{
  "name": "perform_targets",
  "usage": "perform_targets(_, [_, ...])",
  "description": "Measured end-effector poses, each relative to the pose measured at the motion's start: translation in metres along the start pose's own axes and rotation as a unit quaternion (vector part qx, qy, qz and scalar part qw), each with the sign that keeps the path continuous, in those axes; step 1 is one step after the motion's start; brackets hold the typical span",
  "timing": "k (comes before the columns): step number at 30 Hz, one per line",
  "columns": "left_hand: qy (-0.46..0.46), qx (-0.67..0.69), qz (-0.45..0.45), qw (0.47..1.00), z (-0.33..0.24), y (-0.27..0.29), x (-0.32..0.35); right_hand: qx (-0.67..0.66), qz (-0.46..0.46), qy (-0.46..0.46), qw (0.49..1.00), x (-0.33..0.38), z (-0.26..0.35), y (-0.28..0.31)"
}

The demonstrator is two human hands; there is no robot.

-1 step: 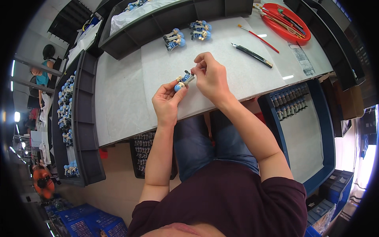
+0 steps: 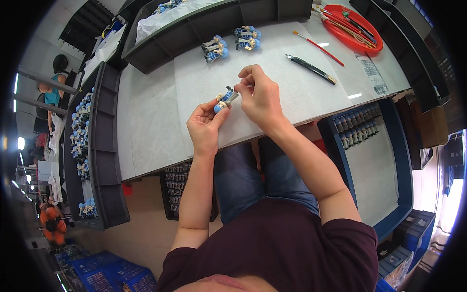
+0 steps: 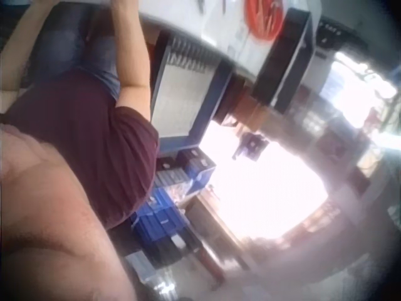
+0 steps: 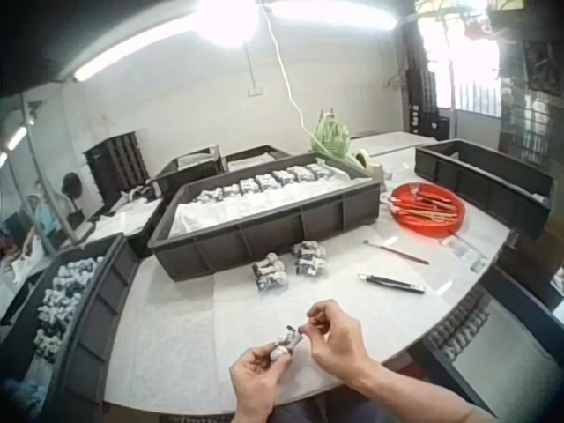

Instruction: The person assembles small blue and white figurines by hand. They pick up individual figures, attach small red accessories to them, and place the completed units into a blue storage tray. The process is repeated for multiple figures throughout the clip.

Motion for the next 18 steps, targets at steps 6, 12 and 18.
perform_targets(6, [0.008,0.029,0.002,1.000,0.002,0.004,-0.001,-0.001,0.039,0.053,0.998,0.008,0.001,-0.010])
perform_targets(12, [0.014,0.074,0.009,0.997,0.004,0.004,0.000,-0.015,0.034,0.108,0.993,0.018,0.012,-0.010])
perform_targets(18, [0.034,0.092,0.008,0.995,-0.001,0.006,-0.002,0.108,-0.057,0.102,0.987,-0.020,-0.018,0.023])
Point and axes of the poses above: each hand's wrist, its own x-axis away from the middle knuckle, its own y-axis out of the back of the hand, z = x × y, the point moved 3 cm from there along -x, towards the middle knuckle, and after that the axes turned 2 degrees about y, right-handed, at the moved point
